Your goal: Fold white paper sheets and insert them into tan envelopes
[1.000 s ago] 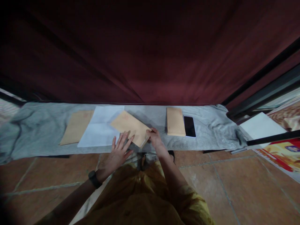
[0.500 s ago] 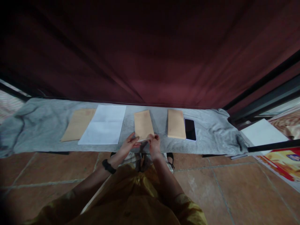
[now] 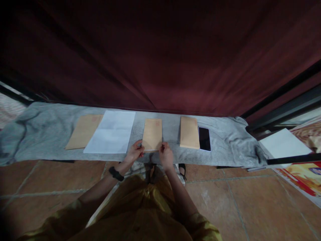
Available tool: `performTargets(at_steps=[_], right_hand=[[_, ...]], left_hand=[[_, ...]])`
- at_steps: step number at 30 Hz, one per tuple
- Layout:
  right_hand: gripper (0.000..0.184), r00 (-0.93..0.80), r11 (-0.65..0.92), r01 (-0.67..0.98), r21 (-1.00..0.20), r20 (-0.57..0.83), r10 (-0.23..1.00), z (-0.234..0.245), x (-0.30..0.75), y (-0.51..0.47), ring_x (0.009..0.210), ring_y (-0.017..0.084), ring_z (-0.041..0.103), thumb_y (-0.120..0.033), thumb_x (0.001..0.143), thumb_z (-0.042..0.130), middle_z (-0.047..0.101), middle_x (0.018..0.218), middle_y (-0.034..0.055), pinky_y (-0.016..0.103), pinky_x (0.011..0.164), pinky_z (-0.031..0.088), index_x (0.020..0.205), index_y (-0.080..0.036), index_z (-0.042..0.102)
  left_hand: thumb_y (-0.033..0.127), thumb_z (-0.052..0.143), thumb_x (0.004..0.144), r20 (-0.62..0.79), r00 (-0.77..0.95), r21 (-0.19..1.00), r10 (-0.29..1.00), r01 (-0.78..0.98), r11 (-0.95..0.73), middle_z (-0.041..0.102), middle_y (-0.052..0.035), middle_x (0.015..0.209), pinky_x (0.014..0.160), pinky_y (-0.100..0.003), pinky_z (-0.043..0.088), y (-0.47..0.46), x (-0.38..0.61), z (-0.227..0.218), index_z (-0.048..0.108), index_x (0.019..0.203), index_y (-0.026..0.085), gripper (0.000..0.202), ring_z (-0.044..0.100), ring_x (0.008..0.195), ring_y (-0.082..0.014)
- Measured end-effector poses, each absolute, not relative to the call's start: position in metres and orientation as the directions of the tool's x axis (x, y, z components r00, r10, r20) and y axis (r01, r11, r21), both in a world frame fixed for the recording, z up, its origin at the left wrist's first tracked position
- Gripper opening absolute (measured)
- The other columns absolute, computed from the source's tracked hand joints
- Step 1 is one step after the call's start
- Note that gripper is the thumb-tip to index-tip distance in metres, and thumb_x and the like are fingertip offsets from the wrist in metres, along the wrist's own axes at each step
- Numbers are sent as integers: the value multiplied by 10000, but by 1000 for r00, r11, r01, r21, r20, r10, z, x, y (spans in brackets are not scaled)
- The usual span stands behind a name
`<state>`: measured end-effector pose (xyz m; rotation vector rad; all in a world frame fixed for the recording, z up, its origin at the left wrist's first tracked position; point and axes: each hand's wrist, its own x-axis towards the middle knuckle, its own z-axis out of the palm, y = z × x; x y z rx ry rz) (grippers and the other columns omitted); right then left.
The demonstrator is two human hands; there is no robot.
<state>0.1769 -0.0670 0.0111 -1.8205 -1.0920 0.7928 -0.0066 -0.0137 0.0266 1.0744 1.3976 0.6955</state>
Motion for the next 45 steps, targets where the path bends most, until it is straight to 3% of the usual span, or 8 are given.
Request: performTargets(at_steps=[5, 10, 16, 19, 22, 26, 33, 45], right_hand=[[408, 224, -96, 764, -638, 122, 967, 21, 179, -66, 1257, 254, 588, -140, 930, 491, 646, 1317, 119, 389, 1077, 469, 1303, -230, 629], [468, -37, 140, 818, -558, 192, 981, 16, 176, -58, 1417, 218, 471, -145, 985, 446, 535, 1520, 75, 434, 1200, 384, 1427, -233, 569], [449, -115, 194, 849, -492, 186, 976, 2, 176, -62, 1459, 203, 428, -183, 1020, 421, 508, 1549, 88, 432, 1238, 338, 1449, -200, 553], [462, -115, 189, 859, -476, 182, 977, -2, 176, -63, 1473, 200, 411, -182, 1016, 424, 491, 1565, 86, 432, 1244, 330, 1462, -197, 542], [467, -104, 178, 868, -463, 181, 978, -4, 175, -63, 1475, 201, 410, -170, 1005, 420, 479, 1574, 81, 426, 1249, 324, 1452, -188, 555], [494, -100, 170, 878, -448, 176, 979, -6, 174, -63, 1463, 208, 430, -161, 985, 421, 485, 1570, 75, 433, 1251, 316, 1460, -195, 549], [483, -82, 152, 885, -441, 174, 981, -6, 174, -64, 1445, 212, 454, -178, 989, 407, 545, 1517, 111, 425, 1244, 319, 1446, -146, 561], [451, -107, 189, 893, -408, 214, 971, -5, 174, -65, 1441, 214, 463, -200, 1033, 394, 530, 1532, 101, 434, 1235, 336, 1453, -160, 554]], left_hand=[[198, 586, 842, -405, 107, 882, 908, 309, 356, 553, 91, 547, 431, -199, 380, -12, -9, 24, 528, 1368, 135, 533, 477, 373, -95], [169, 605, 837, -349, 93, 847, 932, 458, 271, 638, 30, 627, 566, -256, 456, -12, -11, 28, 537, 1395, 140, 563, 591, 510, -157], [246, 506, 944, -138, 151, 465, 979, 883, -71, 727, -139, 1060, 826, -361, 536, -26, -11, 37, 519, 1437, 150, 502, 713, 924, -270], [232, 416, 987, 45, 306, 397, 951, 868, -298, 669, -165, 1250, 961, -392, 521, -26, -5, 38, 548, 1413, 144, 454, 667, 1109, -274], [213, 374, 1004, 200, 484, 328, 852, 786, -524, 554, -164, 1462, 1151, -448, 401, -18, 6, 36, 506, 1457, 139, 477, 490, 1388, -274], [143, 357, 979, 184, 630, 196, 755, 729, -656, 352, -152, 1642, 1258, -531, 214, -3, 22, 32, 444, 1508, 113, 537, 196, 1566, -280], [190, 374, 990, 147, 731, 122, 666, 655, -746, 390, -170, 1619, 1275, -545, 162, 10, 29, 24, 435, 1519, 88, 543, 277, 1541, -286], [296, 348, 1045, 116, 694, 104, 710, 703, -704, 362, -139, 1641, 1277, -571, 122, 0, 14, 16, 413, 1542, 124, 530, 270, 1545, -284]])
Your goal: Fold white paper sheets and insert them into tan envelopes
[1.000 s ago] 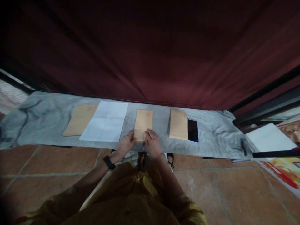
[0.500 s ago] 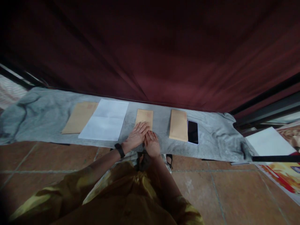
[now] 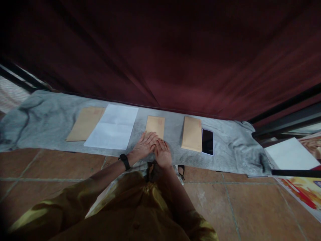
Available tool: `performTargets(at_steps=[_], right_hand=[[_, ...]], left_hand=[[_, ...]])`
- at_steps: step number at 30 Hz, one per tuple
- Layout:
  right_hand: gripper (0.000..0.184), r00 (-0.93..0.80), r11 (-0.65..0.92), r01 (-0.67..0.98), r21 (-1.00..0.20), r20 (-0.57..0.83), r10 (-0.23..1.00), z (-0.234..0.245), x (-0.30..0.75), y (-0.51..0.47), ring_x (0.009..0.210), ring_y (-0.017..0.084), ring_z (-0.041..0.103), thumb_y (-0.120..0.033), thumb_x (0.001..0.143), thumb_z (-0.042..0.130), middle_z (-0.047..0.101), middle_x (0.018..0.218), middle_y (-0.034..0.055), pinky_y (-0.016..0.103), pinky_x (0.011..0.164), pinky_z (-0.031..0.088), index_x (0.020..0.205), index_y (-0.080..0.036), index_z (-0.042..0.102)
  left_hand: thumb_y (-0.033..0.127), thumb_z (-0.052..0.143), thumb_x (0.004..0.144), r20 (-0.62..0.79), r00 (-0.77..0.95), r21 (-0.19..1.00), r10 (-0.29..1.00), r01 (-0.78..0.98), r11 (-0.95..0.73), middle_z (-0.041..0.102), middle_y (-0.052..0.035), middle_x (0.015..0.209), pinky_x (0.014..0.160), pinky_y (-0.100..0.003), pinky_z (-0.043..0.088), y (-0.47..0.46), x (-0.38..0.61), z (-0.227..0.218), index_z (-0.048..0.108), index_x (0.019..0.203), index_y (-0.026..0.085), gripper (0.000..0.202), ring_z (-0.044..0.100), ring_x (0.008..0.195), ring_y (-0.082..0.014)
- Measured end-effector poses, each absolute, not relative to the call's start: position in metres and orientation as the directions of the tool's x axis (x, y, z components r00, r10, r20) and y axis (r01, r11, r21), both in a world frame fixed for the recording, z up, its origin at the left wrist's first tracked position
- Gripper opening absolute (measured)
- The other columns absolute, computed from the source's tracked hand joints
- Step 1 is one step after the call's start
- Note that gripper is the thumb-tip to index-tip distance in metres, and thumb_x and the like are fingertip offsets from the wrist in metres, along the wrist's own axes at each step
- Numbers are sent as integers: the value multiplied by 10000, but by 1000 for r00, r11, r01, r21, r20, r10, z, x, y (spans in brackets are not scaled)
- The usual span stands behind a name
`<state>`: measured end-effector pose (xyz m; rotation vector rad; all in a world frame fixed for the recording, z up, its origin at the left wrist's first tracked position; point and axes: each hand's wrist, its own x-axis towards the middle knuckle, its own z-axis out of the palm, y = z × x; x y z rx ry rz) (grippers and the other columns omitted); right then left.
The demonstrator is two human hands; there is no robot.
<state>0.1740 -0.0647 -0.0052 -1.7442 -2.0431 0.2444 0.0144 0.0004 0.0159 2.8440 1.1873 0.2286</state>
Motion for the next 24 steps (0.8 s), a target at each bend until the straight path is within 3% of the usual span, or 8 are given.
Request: performTargets(at_steps=[7, 16, 24], right_hand=[[463, -115, 213, 899, -382, 262, 958, -10, 175, -66, 1440, 225, 467, -179, 1028, 393, 531, 1529, 103, 438, 1234, 349, 1466, -142, 538], [481, -110, 199, 900, -388, 240, 965, -12, 180, -70, 1441, 225, 467, -181, 1018, 421, 503, 1553, 99, 440, 1239, 339, 1489, -162, 514], [425, -86, 210, 840, -501, 258, 962, -7, 188, -67, 1395, 222, 517, -211, 1035, 400, 586, 1477, 103, 461, 1213, 381, 1417, -179, 584]], left_hand=[[343, 352, 1056, 111, 687, 55, 718, 718, -694, 397, -127, 1624, 1271, -583, 148, -9, 4, 20, 430, 1538, 162, 520, 301, 1534, -290], [404, 361, 1059, 137, 663, 86, 736, 733, -675, 345, -111, 1649, 1264, -555, 199, -28, -22, 5, 380, 1565, 172, 557, 261, 1551, -264], [408, 387, 1052, 134, 705, 90, 696, 691, -717, 354, -112, 1644, 1267, -522, 205, -30, -33, 9, 413, 1548, 160, 555, 274, 1546, -259]])
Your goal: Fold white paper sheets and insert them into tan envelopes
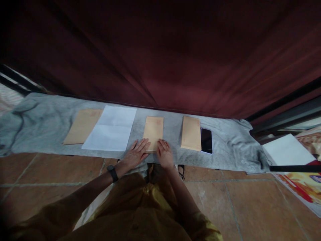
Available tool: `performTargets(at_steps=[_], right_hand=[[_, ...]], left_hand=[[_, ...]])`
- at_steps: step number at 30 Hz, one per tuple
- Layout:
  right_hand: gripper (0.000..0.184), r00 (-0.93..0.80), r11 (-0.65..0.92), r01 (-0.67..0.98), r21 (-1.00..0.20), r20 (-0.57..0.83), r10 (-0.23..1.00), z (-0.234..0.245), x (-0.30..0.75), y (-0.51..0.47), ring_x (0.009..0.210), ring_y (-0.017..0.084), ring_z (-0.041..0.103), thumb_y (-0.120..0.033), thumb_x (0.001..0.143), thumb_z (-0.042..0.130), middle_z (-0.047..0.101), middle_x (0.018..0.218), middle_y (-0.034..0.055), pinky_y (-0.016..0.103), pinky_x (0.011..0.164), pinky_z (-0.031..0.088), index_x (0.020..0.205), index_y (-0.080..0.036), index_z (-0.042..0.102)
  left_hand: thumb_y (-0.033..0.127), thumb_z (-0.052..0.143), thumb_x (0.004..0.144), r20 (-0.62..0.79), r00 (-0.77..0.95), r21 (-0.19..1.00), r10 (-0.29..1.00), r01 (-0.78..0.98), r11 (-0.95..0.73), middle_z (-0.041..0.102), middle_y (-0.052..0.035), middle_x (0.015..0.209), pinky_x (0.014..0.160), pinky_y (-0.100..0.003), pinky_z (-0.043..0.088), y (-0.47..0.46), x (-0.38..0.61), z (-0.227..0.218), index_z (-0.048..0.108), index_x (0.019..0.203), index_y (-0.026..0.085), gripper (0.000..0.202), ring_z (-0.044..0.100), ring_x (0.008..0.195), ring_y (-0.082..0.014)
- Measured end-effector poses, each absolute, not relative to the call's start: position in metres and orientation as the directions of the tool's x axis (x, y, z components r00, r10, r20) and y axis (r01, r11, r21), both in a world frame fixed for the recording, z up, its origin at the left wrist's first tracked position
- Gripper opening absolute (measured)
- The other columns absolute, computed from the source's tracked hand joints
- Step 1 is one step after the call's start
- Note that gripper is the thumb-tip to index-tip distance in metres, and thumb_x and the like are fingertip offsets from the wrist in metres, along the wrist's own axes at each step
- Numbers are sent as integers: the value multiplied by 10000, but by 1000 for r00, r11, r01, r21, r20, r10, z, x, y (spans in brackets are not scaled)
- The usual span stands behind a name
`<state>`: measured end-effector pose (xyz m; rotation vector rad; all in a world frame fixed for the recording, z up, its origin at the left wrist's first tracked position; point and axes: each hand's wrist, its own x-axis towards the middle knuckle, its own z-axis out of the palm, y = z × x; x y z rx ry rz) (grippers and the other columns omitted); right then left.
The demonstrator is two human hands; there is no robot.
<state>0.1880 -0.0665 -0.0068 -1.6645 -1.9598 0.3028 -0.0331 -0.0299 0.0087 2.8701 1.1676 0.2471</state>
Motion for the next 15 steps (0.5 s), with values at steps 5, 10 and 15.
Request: performTargets(at_steps=[5, 10, 15], right_hand=[[439, -174, 289, 811, -509, 262, 949, 8, 185, -47, 1423, 213, 485, -201, 1029, 394, 571, 1490, 111, 437, 1234, 362, 1424, -143, 577], [443, -303, 374, 810, -452, 223, 927, 13, 171, -14, 1478, 204, 406, -221, 1034, 415, 516, 1543, 106, 392, 1252, 333, 1442, -139, 565], [429, -320, 360, 853, -377, 168, 933, 3, 164, 15, 1467, 219, 424, -240, 1042, 423, 494, 1561, 98, 436, 1254, 312, 1438, -169, 574]], left_hand=[[410, 391, 1047, 135, 705, 89, 696, 691, -717, 369, -94, 1638, 1266, -521, 198, -29, -32, 9, 416, 1552, 201, 547, 284, 1543, -254], [417, 389, 1043, 131, 703, 92, 699, 694, -714, 395, -104, 1623, 1263, -524, 203, -29, -32, 10, 441, 1538, 190, 547, 301, 1536, -258], [413, 392, 1043, 142, 699, 100, 700, 694, -713, 404, -101, 1618, 1263, -533, 199, -29, -31, 13, 480, 1510, 183, 528, 316, 1529, -267]])
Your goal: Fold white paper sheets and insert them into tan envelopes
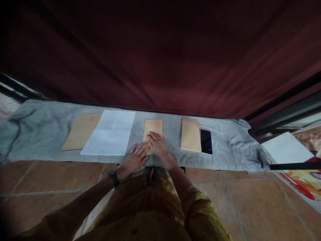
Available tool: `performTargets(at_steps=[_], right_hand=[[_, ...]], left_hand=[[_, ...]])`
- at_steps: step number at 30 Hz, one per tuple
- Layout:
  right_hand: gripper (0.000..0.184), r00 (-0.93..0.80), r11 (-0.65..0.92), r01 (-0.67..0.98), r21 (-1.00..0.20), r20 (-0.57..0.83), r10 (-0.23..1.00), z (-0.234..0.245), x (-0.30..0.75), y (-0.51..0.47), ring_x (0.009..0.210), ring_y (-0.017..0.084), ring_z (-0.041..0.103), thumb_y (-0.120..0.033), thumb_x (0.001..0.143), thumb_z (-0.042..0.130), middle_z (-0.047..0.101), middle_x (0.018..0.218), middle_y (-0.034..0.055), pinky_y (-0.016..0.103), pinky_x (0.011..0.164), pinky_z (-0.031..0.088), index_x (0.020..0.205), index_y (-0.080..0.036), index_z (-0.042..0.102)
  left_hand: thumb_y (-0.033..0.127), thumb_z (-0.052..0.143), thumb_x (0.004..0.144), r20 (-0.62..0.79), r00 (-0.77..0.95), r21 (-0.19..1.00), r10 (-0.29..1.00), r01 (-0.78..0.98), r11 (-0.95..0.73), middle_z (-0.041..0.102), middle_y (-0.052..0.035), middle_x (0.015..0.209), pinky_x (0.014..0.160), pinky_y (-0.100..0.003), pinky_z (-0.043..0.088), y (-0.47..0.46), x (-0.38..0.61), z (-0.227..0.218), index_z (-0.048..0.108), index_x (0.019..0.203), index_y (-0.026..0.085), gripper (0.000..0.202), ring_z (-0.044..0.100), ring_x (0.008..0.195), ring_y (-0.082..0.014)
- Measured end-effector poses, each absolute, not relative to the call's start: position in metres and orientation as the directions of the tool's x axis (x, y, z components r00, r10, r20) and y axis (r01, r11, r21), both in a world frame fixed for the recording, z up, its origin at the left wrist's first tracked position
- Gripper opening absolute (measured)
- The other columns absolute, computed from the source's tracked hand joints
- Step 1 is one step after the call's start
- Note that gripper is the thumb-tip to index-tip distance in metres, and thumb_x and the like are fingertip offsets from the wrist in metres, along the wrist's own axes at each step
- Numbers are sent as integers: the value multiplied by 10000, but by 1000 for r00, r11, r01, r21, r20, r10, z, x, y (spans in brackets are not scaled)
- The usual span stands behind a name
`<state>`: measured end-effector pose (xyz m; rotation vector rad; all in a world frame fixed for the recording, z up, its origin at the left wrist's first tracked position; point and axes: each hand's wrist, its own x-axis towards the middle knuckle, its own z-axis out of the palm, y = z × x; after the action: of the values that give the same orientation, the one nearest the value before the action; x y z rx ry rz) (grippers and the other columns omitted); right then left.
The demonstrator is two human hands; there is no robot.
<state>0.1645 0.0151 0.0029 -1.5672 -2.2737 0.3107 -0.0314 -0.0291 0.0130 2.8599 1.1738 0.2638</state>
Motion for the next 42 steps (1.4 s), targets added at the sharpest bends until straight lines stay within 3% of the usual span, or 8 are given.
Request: performTargets(at_steps=[7, 19, 32, 42], right_hand=[[471, -287, 320, 900, -295, 151, 946, -2, 172, 40, 1521, 239, 330, -320, 1074, 373, 380, 1637, 68, 457, 1257, 276, 1519, -210, 478], [464, -190, 255, 898, -358, 206, 960, -7, 173, 70, 1498, 239, 379, -298, 1054, 390, 444, 1595, 103, 497, 1256, 268, 1491, -188, 504], [453, -300, 353, 866, -355, 197, 933, -2, 176, -11, 1486, 243, 394, -238, 1042, 414, 468, 1580, 92, 483, 1253, 293, 1476, -173, 528], [440, -317, 366, 850, -379, 188, 930, 0, 189, -57, 1475, 239, 419, -294, 1062, 423, 498, 1558, 91, 481, 1238, 338, 1472, -182, 536]], left_hand=[[404, 404, 1040, 152, 700, 119, 698, 688, -716, 409, -80, 1620, 1263, -526, 201, -29, -32, 12, 448, 1531, 224, 525, 309, 1533, -247], [392, 413, 1032, 137, 689, 122, 711, 701, -703, 397, -69, 1626, 1263, -526, 207, -28, -33, 8, 453, 1531, 238, 524, 304, 1535, -247], [387, 398, 1038, 130, 690, 110, 712, 704, -702, 372, -90, 1636, 1268, -536, 184, -31, -30, 9, 434, 1543, 213, 536, 293, 1539, -261], [350, 415, 1020, 126, 682, 122, 721, 710, -693, 355, -83, 1644, 1274, -544, 167, -34, -28, 3, 368, 1580, 220, 576, 253, 1553, -256]])
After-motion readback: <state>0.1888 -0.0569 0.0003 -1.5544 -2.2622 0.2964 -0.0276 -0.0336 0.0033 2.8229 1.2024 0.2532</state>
